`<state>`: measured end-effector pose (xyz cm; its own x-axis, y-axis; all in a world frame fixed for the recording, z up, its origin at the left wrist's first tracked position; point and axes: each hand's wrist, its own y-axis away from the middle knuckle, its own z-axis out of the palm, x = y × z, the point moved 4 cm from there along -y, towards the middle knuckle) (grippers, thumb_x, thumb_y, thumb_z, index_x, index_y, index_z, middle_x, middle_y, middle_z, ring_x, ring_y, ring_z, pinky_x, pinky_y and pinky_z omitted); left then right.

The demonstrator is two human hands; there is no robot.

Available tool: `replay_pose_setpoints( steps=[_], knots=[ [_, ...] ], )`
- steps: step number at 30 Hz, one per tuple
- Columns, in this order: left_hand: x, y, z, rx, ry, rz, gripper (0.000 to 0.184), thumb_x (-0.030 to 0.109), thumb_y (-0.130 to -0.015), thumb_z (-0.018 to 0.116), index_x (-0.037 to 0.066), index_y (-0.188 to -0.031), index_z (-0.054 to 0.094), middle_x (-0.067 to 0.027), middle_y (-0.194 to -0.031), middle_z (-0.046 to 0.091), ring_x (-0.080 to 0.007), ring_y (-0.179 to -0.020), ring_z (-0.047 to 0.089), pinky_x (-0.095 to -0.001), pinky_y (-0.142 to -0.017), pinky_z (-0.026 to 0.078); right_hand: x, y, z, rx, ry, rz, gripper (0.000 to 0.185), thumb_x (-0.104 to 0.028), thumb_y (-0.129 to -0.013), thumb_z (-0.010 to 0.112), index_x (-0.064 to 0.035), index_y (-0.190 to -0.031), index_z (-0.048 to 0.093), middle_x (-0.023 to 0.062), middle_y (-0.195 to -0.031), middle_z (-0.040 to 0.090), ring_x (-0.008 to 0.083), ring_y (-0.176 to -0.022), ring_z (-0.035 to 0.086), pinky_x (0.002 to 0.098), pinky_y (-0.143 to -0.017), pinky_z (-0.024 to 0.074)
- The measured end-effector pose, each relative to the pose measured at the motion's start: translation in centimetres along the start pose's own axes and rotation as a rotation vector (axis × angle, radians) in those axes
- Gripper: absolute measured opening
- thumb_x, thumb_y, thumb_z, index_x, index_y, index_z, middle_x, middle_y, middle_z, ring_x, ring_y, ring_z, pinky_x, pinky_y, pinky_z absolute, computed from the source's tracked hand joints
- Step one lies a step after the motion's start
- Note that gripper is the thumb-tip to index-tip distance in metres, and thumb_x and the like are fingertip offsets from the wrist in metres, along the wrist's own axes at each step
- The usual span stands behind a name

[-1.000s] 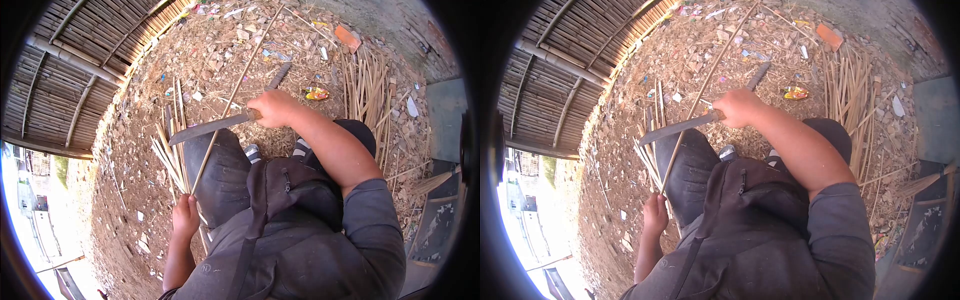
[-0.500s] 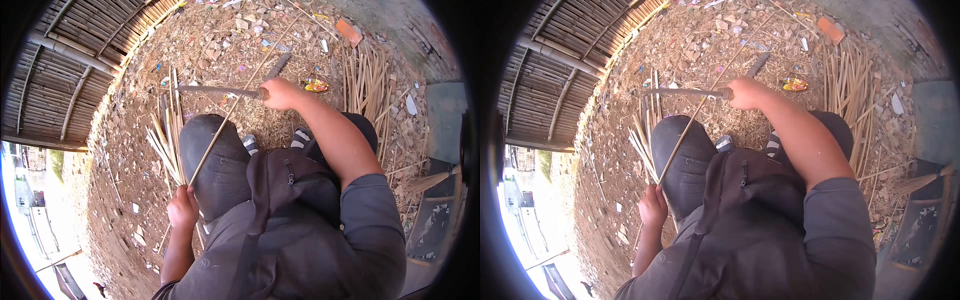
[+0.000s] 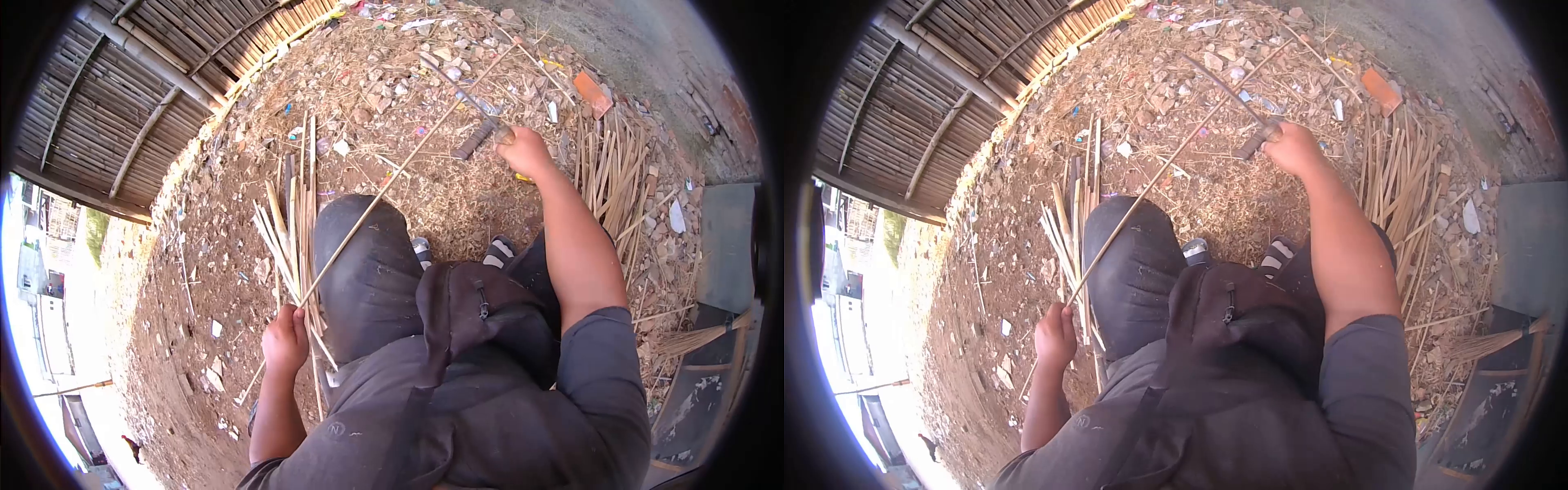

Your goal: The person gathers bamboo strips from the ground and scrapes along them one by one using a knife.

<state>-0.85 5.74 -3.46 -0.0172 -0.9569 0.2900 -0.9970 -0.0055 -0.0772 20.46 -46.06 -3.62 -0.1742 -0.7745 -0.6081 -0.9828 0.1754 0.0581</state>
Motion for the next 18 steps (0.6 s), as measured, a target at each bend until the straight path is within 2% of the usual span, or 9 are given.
replay_pose_setpoints(
  steps=[1, 4, 6, 7, 10, 11, 14, 15, 18],
  knots=[
    [-1.1, 0.4, -0.2, 0.005, 0.026, -0.026, 0.026, 0.029, -0.104, 0.05, 0.008, -0.093, 0.059, -0.0193, -0.066, 0.063, -0.0437, -0.062, 0.063, -0.0541, -0.055, 0.047, 2.8, -1.4, 0.3, 0.11, -0.058, 0.075, 0.038, -0.026, -0.083, 0.073, -0.003, -0.113, 0.068, 0.013, -0.091, 0.07, 0.0272, -0.086, 0.069, 0.041, -0.077, 0.0526],
    [-4.9, 2.0, 0.2, 0.028, -0.009, -0.138, 0.028, 0.03, -0.105, 0.047, 0.007, -0.094, 0.06, -0.0196, -0.067, 0.063, -0.0436, -0.064, 0.063, -0.0538, -0.057, 0.048, 4.8, -1.7, 0.9, 0.182, -0.524, 0.261, 0.024, -0.02, -0.084, 0.075, -0.0033, -0.096, 0.064, 0.0042, -0.073, 0.06, 0.016, -0.06, 0.056, 0.0322, -0.058, 0.0455],
    [-7.2, 2.9, 0.8, 0.069, -0.026, -0.174, 0.029, 0.03, -0.105, 0.046, 0.007, -0.094, 0.06, -0.02, -0.067, 0.063, -0.044, -0.063, 0.063, -0.0539, -0.057, 0.048, 5.1, -1.8, 1.8, 0.206, -0.687, 0.311, 0.02, -0.018, -0.085, 0.074, -0.0053, -0.092, 0.06, 0.0002, -0.07, 0.055, 0.0115, -0.056, 0.05, 0.0294, -0.054, 0.0406],
    [-8.3, 3.2, 1.1, -0.025, -0.033, -0.31, 0.028, 0.03, -0.105, 0.047, 0.006, -0.103, 0.062, -0.0223, -0.081, 0.067, -0.0435, -0.076, 0.066, -0.0536, -0.066, 0.05, 5.1, -1.8, 2.0, 0.219, -0.768, 0.337, 0.019, -0.017, -0.085, 0.074, -0.0063, -0.09, 0.059, -0.0018, -0.069, 0.052, 0.0093, -0.054, 0.046, 0.028, -0.051, 0.0381],
    [-11.8, 4.3, 3.6, 0.102, -0.032, -0.365, 0.034, 0.033, -0.102, 0.051, 0.004, -0.114, 0.062, -0.0232, -0.099, 0.069, -0.0419, -0.093, 0.066, -0.0518, -0.08, 0.051, 4.6, -1.6, 2.0, 0.2, -0.743, 0.318, 0.021, -0.019, -0.084, 0.075, -0.007, -0.086, 0.058, -0.0012, -0.069, 0.054, 0.0109, -0.054, 0.048, 0.0288, -0.051, 0.039],
    [-12.0, 4.8, 3.7, 0.1, -0.128, -0.421, 0.042, 0.035, -0.1, 0.056, 0.002, -0.125, 0.06, -0.0225, -0.112, 0.067, -0.0396, -0.106, 0.063, -0.05, -0.092, 0.049, 4.5, -1.6, 2.1, 0.186, -0.708, 0.307, 0.021, -0.019, -0.084, 0.075, -0.0072, -0.085, 0.058, -0.0014, -0.069, 0.053, 0.0108, -0.054, 0.047, 0.0286, -0.051, 0.0388],
    [-13.3, 5.3, 4.5, -0.24, 0.053, -0.441, 0.042, 0.036, -0.098, 0.058, 0.003, -0.123, 0.062, -0.0212, -0.106, 0.07, -0.0389, -0.1, 0.066, -0.0479, -0.089, 0.052, 4.0, -1.5, 2.3, 0.148, -0.601, 0.267, 0.021, -0.02, -0.083, 0.076, -0.0079, -0.084, 0.058, -0.0019, -0.068, 0.053, 0.0103, -0.054, 0.047, 0.0283, -0.052, 0.0384],
    [-11.6, 5.5, 3.8, -0.38, 0.169, -0.442, 0.04, 0.036, -0.095, 0.063, 0.004, -0.117, 0.067, -0.0184, -0.099, 0.072, -0.0337, -0.093, 0.07, -0.0444, -0.084, 0.055, 3.8, -1.3, 2.3, 0.137, -0.561, 0.247, 0.022, -0.02, -0.083, 0.076, -0.0082, -0.083, 0.058, -0.0022, -0.067, 0.052, 0.0101, -0.054, 0.046, 0.0282, -0.052, 0.0383],
    [-8.7, 7.6, 2.8, -0.824, 0.291, -0.423, 0.037, 0.035, -0.094, 0.065, 0.003, -0.112, 0.071, -0.0163, -0.101, 0.074, -0.0271, -0.094, 0.072, -0.0394, -0.083, 0.056, 3.7, -1.7, 2.4, 0.105, -0.465, 0.156, 0.022, -0.021, -0.083, 0.076, -0.0084, -0.082, 0.059, -0.0029, -0.064, 0.051, 0.0094, -0.054, 0.046, 0.028, -0.051, 0.0377]
  ],
)
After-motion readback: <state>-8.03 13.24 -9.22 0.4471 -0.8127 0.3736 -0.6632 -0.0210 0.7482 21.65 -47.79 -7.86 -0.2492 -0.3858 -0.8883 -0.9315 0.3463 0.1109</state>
